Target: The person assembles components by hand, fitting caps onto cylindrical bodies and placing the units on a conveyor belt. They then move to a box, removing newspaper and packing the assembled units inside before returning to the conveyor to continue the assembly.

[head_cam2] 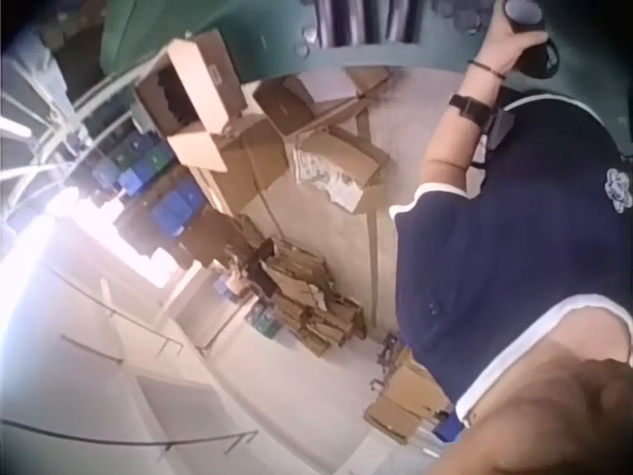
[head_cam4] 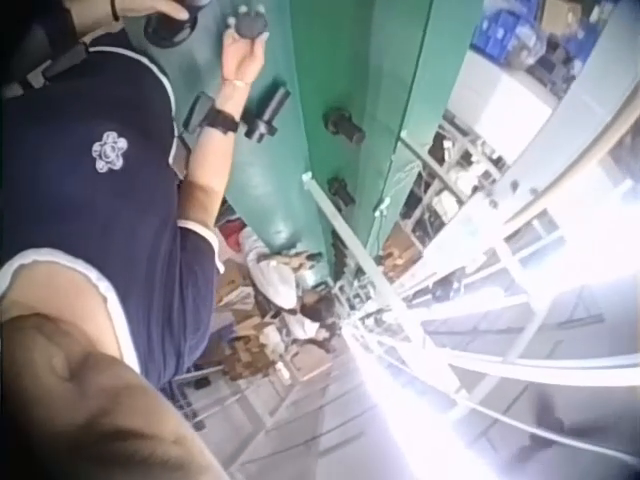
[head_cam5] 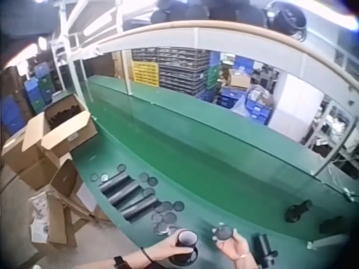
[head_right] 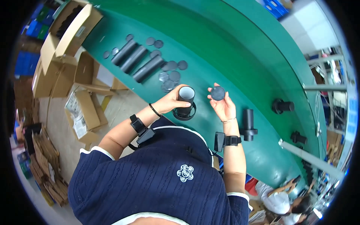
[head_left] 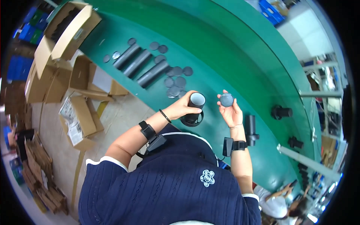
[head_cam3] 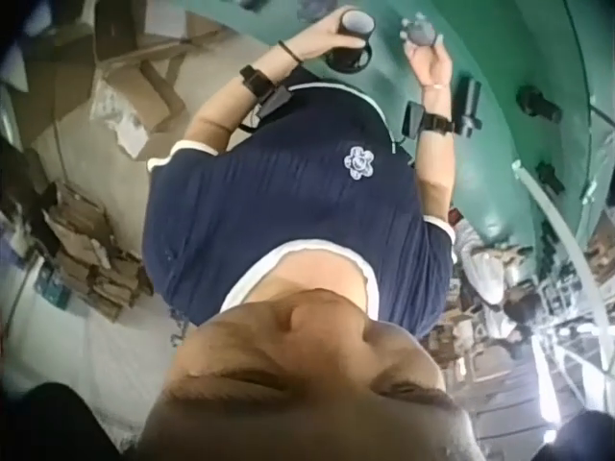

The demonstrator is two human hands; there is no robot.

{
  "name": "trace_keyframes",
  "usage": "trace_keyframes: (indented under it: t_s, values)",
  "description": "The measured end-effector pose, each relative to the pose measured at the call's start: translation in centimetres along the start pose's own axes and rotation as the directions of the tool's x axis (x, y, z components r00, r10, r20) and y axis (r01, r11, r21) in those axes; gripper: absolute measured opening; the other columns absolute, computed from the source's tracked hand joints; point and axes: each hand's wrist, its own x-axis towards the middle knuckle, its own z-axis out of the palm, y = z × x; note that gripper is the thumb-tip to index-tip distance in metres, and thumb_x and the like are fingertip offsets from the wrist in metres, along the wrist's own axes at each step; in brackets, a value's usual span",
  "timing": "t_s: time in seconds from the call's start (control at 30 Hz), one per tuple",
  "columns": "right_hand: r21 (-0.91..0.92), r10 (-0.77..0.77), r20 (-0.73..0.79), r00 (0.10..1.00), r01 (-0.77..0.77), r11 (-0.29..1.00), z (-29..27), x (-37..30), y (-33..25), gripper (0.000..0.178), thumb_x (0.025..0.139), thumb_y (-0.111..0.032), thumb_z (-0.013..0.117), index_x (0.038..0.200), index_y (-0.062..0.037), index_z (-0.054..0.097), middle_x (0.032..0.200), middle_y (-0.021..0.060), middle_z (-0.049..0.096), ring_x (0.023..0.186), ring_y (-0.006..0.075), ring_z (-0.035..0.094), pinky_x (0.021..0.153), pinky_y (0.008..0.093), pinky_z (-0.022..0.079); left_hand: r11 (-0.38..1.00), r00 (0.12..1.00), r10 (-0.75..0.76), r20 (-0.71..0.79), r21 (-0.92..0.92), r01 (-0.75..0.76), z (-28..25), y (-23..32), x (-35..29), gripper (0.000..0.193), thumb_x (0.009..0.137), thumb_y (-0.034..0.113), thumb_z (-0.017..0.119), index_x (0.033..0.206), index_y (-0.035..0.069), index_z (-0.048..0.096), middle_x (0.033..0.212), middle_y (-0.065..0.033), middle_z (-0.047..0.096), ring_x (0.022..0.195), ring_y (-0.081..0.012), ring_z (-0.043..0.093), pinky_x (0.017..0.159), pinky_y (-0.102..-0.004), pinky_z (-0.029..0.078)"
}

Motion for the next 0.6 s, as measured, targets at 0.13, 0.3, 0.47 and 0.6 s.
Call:
trace_keyframes:
  t_s: [0.13,0.3,0.47,0.6]
  values:
    - [-0.051,-0.100,0.070,0.993,0.104,0.993,0.0,-4.0,-0.7,0.051,0.098,-0.032,0.045,0.143,-0.0125,0.030,0.127,0.0259,0.046,0.101,0.0337,0.058,0.080,0.0356,0.054,0.994,0.989,-0.047,0.137,0.106,0.033,2.2,-1.3,3.2,0.068,0.077,0.008,0.076,0.132,0.005,0.036,0.117,-0.0051,0.051,0.112,-0.0138,0.049,0.095,-0.0302,0.041]
    - [-0.058,-0.179,-0.030,0.983,0.177,0.982,-0.5,-6.4,-0.9,0.050,0.098,-0.036,0.044,0.140,-0.0109,0.034,0.124,0.0246,0.049,0.088,0.0301,0.059,0.073,0.0322,0.053,0.975,0.955,-0.050,0.293,0.221,-0.017,3.5,-2.8,5.8,0.067,0.076,0.009,0.077,0.130,0.007,0.038,0.115,-0.0038,0.051,0.110,-0.0131,0.050,0.093,-0.0302,0.043]
    - [-0.284,-0.109,-0.203,0.973,0.048,0.957,-2.2,-7.4,-1.9,0.054,0.098,-0.044,0.040,0.136,-0.0063,0.040,0.108,0.0128,0.058,0.071,0.0206,0.056,0.054,0.0258,0.045,0.968,0.893,-0.101,0.440,0.249,-0.013,5.0,-1.1,5.6,0.065,0.076,0.008,0.077,0.130,0.008,0.040,0.117,-0.0032,0.050,0.111,-0.0134,0.049,0.093,-0.0297,0.044]
    - [-0.341,-0.064,-0.109,0.992,0.024,0.940,-0.8,-6.8,-2.0,0.055,0.095,-0.035,0.054,0.138,-0.0038,0.038,0.111,0.0097,0.058,0.081,0.0188,0.062,0.069,0.0277,0.054,0.973,0.842,-0.101,0.529,0.228,-0.026,5.8,-0.6,5.9,0.062,0.076,0.007,0.076,0.128,0.008,0.043,0.120,-0.0031,0.049,0.112,-0.0129,0.049,0.092,-0.0288,0.045]
